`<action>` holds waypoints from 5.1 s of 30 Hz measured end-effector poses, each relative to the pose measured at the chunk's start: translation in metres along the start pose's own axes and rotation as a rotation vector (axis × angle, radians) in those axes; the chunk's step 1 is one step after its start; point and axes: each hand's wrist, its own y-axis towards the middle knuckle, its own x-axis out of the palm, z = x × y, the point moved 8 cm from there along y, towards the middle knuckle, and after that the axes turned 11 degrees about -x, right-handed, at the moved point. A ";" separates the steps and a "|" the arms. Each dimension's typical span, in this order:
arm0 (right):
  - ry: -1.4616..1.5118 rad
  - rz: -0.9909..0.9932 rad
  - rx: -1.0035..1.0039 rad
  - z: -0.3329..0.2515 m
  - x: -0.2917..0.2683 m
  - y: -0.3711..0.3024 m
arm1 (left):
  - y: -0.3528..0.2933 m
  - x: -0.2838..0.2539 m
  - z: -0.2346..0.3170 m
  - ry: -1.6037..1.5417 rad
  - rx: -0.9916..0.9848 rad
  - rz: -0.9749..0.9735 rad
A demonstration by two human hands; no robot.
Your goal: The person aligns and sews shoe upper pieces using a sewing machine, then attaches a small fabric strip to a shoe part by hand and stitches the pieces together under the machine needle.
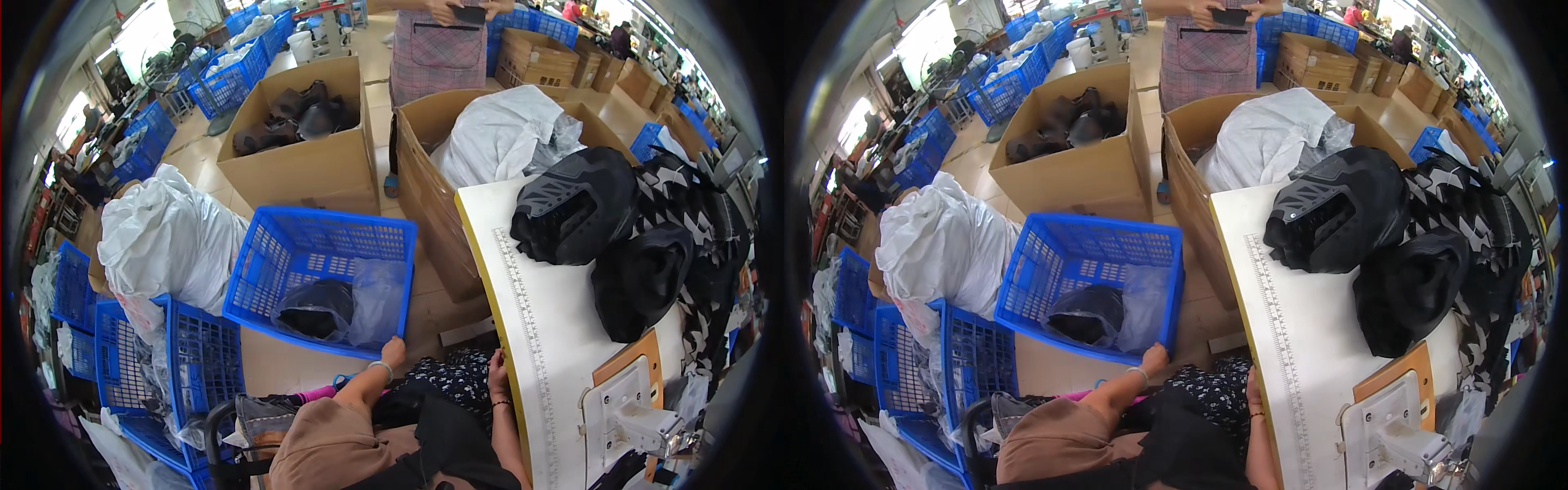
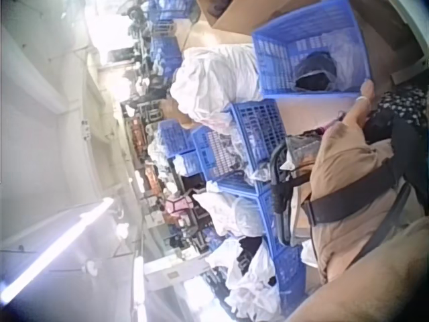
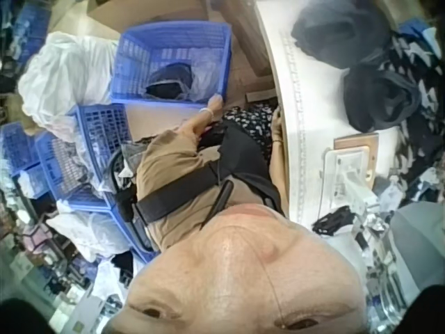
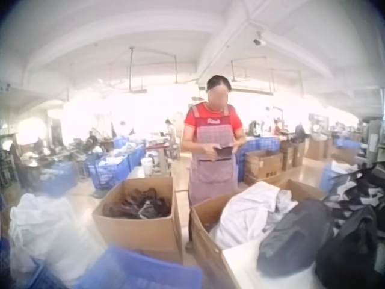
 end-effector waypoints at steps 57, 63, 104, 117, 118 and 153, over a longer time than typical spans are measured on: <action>0.020 -0.166 0.044 0.005 0.006 -0.040 | -0.096 0.039 -0.037 -0.259 0.160 -0.462; 0.017 -0.171 0.037 -0.012 -0.002 -0.029 | -0.087 0.053 -0.043 -0.254 0.121 -0.489; 0.567 -0.569 -0.156 -0.246 -0.197 -0.031 | -0.215 -0.449 0.403 -0.786 1.246 0.579; 0.205 -0.190 0.081 -0.180 -0.283 -0.026 | -0.177 -0.429 0.506 -0.514 1.271 0.720; 0.195 -0.188 0.125 -0.174 -0.283 -0.020 | -0.176 -0.434 0.507 -0.557 1.326 0.683; 0.690 0.218 0.370 -0.189 -0.271 0.022 | -0.255 -0.384 0.340 -1.061 1.093 -0.161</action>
